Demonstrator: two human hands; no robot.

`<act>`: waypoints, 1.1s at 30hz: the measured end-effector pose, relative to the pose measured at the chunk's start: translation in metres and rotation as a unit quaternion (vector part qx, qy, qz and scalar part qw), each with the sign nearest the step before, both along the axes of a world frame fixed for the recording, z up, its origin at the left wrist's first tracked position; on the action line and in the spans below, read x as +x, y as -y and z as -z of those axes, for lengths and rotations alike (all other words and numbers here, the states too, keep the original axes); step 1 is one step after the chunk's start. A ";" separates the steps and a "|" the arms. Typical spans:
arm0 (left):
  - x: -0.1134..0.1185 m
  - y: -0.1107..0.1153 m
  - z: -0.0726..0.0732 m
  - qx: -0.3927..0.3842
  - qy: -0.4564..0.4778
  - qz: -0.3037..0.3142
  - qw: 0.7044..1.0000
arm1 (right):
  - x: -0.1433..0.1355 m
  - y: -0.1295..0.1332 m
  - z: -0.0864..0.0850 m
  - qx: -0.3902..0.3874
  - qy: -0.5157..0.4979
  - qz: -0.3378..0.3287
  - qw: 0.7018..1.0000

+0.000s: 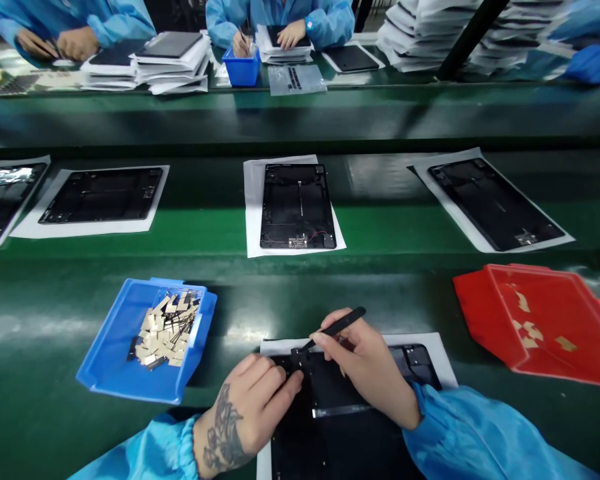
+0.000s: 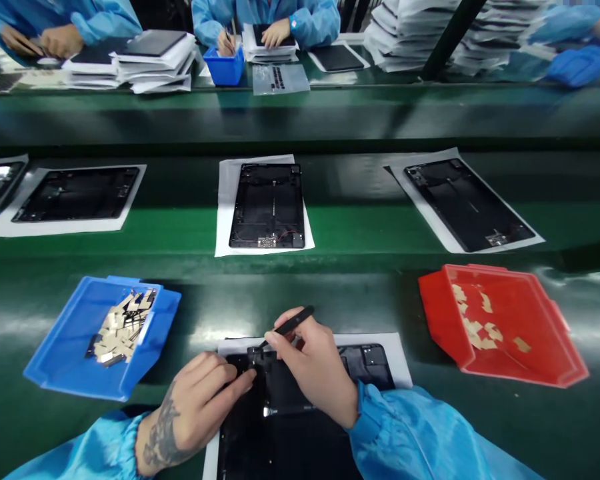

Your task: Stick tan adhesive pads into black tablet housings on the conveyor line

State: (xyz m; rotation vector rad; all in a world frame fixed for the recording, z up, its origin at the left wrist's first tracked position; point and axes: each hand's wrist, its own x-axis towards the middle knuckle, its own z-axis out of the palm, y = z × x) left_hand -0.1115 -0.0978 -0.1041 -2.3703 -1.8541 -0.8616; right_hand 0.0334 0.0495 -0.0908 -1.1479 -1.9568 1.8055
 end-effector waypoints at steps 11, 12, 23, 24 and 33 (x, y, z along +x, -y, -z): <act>0.001 0.002 -0.006 -0.023 0.025 0.033 0.999 | 0.001 0.001 0.000 0.073 0.012 -0.052 0.996; 0.001 0.002 -0.006 -0.027 0.025 0.034 0.999 | 0.001 0.002 0.000 0.078 0.013 -0.054 0.995; 0.001 0.008 0.001 -0.056 0.034 0.027 0.997 | -0.001 0.003 -0.001 0.117 0.011 -0.050 0.992; 0.001 0.008 0.001 -0.057 0.035 0.026 0.997 | -0.001 0.003 -0.001 0.118 0.015 -0.050 0.992; 0.002 0.007 -0.002 -0.052 0.047 0.014 0.997 | -0.001 0.003 -0.001 0.116 0.023 -0.056 0.991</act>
